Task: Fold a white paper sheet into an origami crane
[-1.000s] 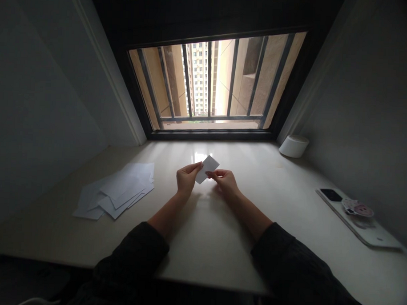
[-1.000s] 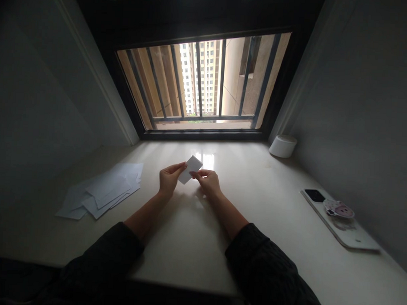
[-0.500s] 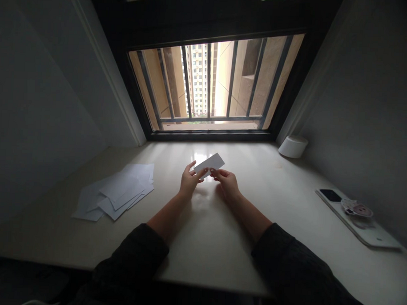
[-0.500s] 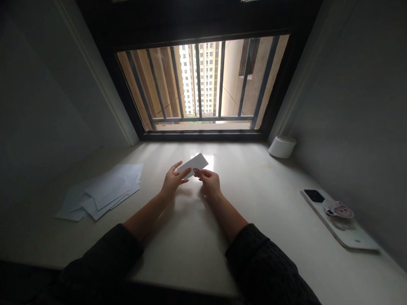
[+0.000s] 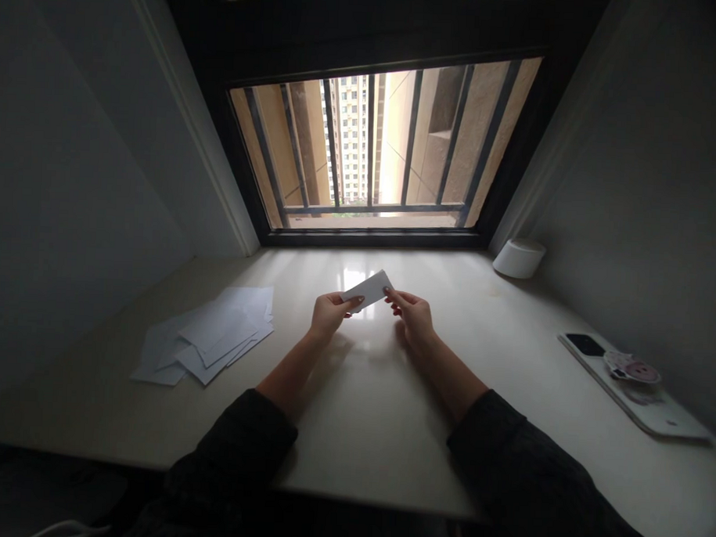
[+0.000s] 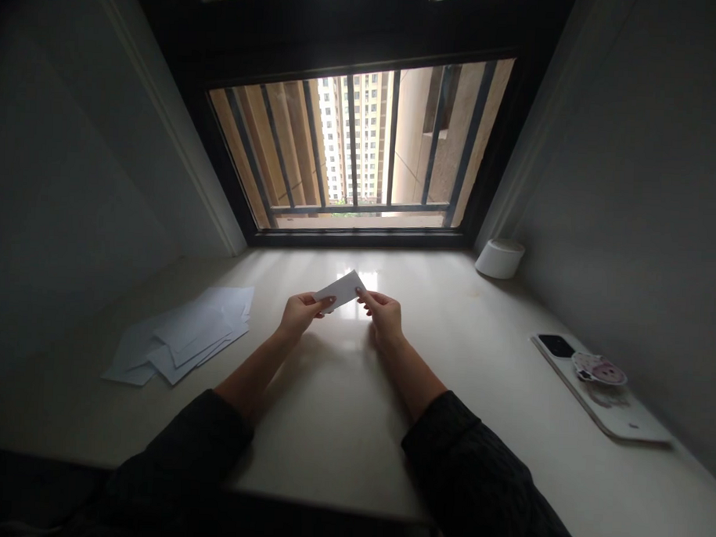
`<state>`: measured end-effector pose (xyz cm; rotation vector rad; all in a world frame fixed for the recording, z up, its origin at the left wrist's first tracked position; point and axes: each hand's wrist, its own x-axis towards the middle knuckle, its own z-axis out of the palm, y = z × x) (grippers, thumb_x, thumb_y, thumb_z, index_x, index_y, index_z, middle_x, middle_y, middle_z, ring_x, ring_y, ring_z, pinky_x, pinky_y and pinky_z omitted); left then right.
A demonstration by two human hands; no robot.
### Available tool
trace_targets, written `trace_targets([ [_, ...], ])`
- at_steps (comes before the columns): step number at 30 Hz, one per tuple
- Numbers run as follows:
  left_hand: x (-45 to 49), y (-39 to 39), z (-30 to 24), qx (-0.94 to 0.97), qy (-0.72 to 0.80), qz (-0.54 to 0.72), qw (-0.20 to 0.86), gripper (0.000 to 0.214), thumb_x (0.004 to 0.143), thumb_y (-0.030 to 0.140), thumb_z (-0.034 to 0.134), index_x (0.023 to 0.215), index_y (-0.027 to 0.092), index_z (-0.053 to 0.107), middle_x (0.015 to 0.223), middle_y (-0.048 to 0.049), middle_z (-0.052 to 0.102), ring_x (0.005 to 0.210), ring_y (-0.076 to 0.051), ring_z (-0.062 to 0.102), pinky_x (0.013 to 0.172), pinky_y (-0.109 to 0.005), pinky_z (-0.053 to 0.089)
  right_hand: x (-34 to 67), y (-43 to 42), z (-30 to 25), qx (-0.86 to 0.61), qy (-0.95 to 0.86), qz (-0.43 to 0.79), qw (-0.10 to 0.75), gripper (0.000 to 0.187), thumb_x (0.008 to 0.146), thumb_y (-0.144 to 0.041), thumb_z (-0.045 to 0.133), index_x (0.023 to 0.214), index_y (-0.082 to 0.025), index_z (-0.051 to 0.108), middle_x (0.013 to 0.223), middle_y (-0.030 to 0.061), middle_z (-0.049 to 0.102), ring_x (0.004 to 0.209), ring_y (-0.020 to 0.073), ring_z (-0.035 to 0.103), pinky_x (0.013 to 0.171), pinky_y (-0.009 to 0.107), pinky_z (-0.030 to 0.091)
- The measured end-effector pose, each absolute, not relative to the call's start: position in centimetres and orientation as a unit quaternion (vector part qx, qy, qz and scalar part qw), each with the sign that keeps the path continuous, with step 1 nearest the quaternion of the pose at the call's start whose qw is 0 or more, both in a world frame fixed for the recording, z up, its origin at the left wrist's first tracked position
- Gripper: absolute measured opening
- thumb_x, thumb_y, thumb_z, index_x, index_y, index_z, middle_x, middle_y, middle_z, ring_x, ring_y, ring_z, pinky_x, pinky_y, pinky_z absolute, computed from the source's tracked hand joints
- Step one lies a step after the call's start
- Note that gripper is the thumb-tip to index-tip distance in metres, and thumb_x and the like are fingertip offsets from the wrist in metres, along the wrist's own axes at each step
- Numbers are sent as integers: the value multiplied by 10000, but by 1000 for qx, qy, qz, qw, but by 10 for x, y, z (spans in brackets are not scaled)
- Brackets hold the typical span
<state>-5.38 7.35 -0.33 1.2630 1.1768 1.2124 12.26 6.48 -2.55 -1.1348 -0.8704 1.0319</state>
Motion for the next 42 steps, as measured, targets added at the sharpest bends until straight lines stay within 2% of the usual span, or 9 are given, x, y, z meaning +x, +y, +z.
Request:
trace_targets([
  [4, -71, 83, -5, 505, 497, 520, 478, 389, 509, 411, 818, 767, 130, 735, 715, -100, 711, 631, -178, 641, 542, -252, 449, 149, 76, -31, -524, -311, 410, 679, 443, 560, -547, 736, 776, -160, 721, 745, 87, 666, 563, 133, 502, 464, 267, 352],
  [7, -78, 87, -5, 508, 499, 523, 469, 414, 517, 426, 809, 790, 124, 732, 735, -104, 713, 655, -185, 650, 554, -249, 454, 151, 77, -32, -530, -330, 381, 682, 460, 585, -548, 717, 805, -144, 718, 758, 93, 668, 578, 135, 510, 470, 261, 353],
  [12, -70, 83, -4, 541, 500, 496, 460, 359, 524, 418, 801, 724, 130, 725, 664, -85, 694, 581, -152, 604, 510, -234, 423, 127, 67, -24, -487, -474, 413, 606, 506, 638, -564, 680, 949, -165, 706, 811, 82, 688, 664, 166, 569, 527, 260, 406],
  [17, -62, 78, -5, 575, 473, 490, 454, 328, 543, 420, 785, 697, 140, 711, 599, -40, 657, 518, -114, 536, 483, -218, 378, 117, 62, -26, -503, -532, 412, 543, 489, 533, -550, 755, 827, -159, 733, 714, 64, 696, 659, 194, 592, 594, 293, 434],
  [22, -63, 80, -8, 603, 474, 478, 429, 329, 568, 443, 761, 703, 147, 711, 597, -35, 656, 499, -114, 524, 479, -225, 368, 120, 67, -36, -498, -516, 435, 544, 448, 526, -544, 764, 760, -162, 744, 715, 70, 713, 689, 224, 622, 627, 314, 441],
  [26, -65, 82, -8, 594, 484, 485, 422, 320, 564, 439, 762, 683, 148, 703, 624, -44, 673, 520, -126, 549, 485, -227, 372, 123, 68, -36, -498, -519, 427, 547, 396, 578, -562, 728, 653, -174, 736, 658, 77, 703, 636, 204, 610, 622, 314, 428],
  [34, -69, 85, -10, 582, 476, 511, 415, 291, 568, 417, 763, 679, 156, 697, 674, -54, 691, 637, -174, 618, 575, -253, 446, 124, 66, -30, -454, -576, 446, 513, 453, 730, -600, 572, 728, -180, 739, 735, 83, 715, 658, 178, 599, 553, 273, 384],
  [40, -64, 82, -2, 586, 428, 533, 435, 322, 621, 397, 743, 827, 153, 697, 845, -71, 711, 807, -200, 639, 737, -299, 477, 122, 65, -32, -482, -594, 412, 495, 391, 610, -547, 704, 752, -184, 737, 715, 64, 710, 611, 197, 604, 533, 290, 394],
  [42, -62, 79, 2, 577, 428, 536, 443, 340, 633, 407, 735, 854, 153, 685, 860, -69, 708, 812, -194, 633, 742, -297, 471, 119, 63, -30, -478, -587, 430, 493, 378, 594, -525, 721, 751, -182, 730, 693, 59, 702, 598, 194, 600, 524, 287, 391],
])
